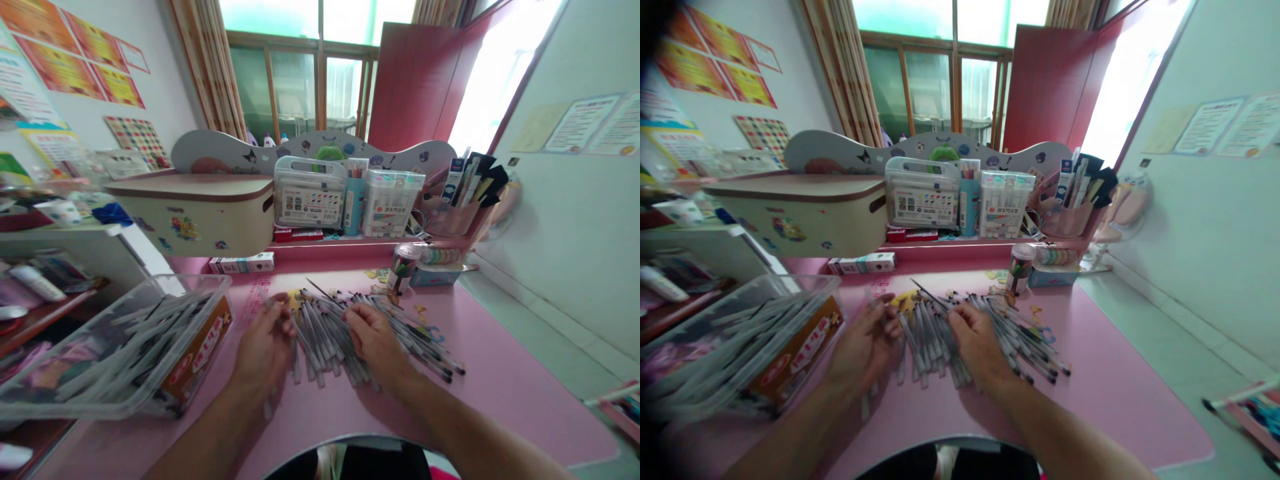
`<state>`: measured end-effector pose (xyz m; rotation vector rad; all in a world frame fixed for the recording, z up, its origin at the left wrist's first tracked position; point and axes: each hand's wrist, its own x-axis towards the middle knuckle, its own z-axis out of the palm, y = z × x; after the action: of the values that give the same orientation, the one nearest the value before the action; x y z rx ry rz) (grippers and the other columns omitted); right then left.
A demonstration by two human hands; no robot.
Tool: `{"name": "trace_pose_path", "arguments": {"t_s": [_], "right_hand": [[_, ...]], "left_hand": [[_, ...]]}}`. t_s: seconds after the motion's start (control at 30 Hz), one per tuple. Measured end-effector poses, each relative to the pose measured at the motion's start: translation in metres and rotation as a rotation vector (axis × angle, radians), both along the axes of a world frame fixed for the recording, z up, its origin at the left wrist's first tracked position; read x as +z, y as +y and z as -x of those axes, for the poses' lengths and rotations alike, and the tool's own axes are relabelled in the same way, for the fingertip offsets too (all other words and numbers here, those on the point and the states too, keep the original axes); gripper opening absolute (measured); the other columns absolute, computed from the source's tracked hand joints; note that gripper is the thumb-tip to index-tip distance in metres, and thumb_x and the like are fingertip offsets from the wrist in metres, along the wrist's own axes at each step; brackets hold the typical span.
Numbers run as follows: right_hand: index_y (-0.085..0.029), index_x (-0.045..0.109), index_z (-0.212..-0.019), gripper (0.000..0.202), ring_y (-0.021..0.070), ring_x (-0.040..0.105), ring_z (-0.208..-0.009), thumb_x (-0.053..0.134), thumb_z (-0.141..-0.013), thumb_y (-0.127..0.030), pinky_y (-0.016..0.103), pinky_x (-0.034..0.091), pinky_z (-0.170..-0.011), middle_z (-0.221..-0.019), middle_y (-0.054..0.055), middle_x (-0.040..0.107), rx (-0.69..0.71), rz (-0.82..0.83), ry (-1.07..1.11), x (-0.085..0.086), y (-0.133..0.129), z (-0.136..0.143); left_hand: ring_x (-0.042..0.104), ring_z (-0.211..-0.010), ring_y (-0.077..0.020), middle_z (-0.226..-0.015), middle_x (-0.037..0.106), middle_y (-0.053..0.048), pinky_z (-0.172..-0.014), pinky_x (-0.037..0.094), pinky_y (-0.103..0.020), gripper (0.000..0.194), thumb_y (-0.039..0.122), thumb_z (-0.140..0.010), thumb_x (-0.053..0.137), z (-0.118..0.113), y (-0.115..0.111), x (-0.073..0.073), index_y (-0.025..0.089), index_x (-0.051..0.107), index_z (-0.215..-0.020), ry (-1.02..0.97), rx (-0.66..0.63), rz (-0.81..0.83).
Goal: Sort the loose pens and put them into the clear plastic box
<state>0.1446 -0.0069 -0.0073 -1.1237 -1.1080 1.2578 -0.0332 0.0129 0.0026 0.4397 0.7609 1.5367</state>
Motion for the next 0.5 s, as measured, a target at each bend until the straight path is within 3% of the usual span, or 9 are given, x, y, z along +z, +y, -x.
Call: {"name": "trace_pose_path", "arguments": {"t_s": [0.1,0.17,0.23,0.33,0.43,0.5], "right_hand": [[-0.018,0.062,-0.071,0.024,0.0125,0.049,-0.061,0.057,-0.088,-0.033,0.024,0.039,-0.056,-0.065,-0.001,0.054,0.124,-0.169,-0.247,0.001,-0.007,0.004],[-0.017,0.065,-0.082,0.018,0.014,0.049,-0.062,0.054,-0.089,-0.03,0.026,0.039,-0.059,-0.067,-0.001,0.055,0.199,-0.183,-0.319,0.001,-0.01,0.005],[-0.018,0.063,-0.099,0.019,0.0148,0.048,-0.062,0.05,-0.085,-0.023,0.027,0.04,-0.06,-0.07,-0.002,0.053,0.15,-0.197,-0.335,0.001,-0.011,0.005],[-0.019,0.057,-0.099,0.028,0.0174,0.052,-0.076,0.044,-0.075,-0.013,0.03,0.044,-0.071,-0.082,0.001,0.054,-0.005,-0.319,-0.375,-0.001,-0.008,0.002],[-0.02,0.054,-0.09,0.021,0.0186,0.051,-0.08,0.042,-0.074,-0.011,0.032,0.044,-0.076,-0.084,0.002,0.053,-0.06,-0.465,-0.454,-0.005,-0.005,0.002],[-0.022,0.053,-0.086,0.02,0.019,0.051,-0.08,0.042,-0.075,-0.01,0.033,0.044,-0.077,-0.083,0.002,0.053,-0.084,-0.532,-0.49,-0.007,-0.004,0.003]], "left_hand": [[0.048,-0.05,-0.0056,-0.071,0.059,0.002,-0.043,0.04,-0.014,0.019,0.021,-0.08,0.075,-0.02,-0.015,-0.009,0.013,0.069,-0.096,0.031,-0.246,0.052],[0.051,-0.051,-0.0068,-0.07,0.059,0.001,-0.043,0.04,-0.015,0.014,0.025,-0.083,0.073,-0.027,-0.019,-0.012,0.013,0.066,-0.083,0.017,-0.27,0.082],[0.057,-0.056,-0.0102,-0.071,0.061,-0.002,-0.045,0.045,-0.017,0.022,0.025,-0.088,0.066,-0.028,-0.017,-0.012,0.013,0.06,-0.071,-0.004,-0.252,0.111],[0.069,-0.072,-0.0185,-0.079,0.068,-0.01,-0.057,0.056,-0.026,0.026,0.02,-0.094,0.054,-0.024,-0.013,-0.008,0.014,0.057,-0.069,-0.063,-0.33,0.223],[0.074,-0.086,-0.0239,-0.092,0.073,-0.017,-0.072,0.061,-0.032,0.015,0.013,-0.091,0.051,-0.024,-0.014,-0.004,0.011,0.064,-0.083,-0.106,-0.45,0.381],[0.075,-0.09,-0.0249,-0.099,0.074,-0.019,-0.078,0.061,-0.033,0.017,0.01,-0.087,0.051,-0.026,-0.017,-0.005,0.008,0.066,-0.097,-0.124,-0.496,0.421]]}}
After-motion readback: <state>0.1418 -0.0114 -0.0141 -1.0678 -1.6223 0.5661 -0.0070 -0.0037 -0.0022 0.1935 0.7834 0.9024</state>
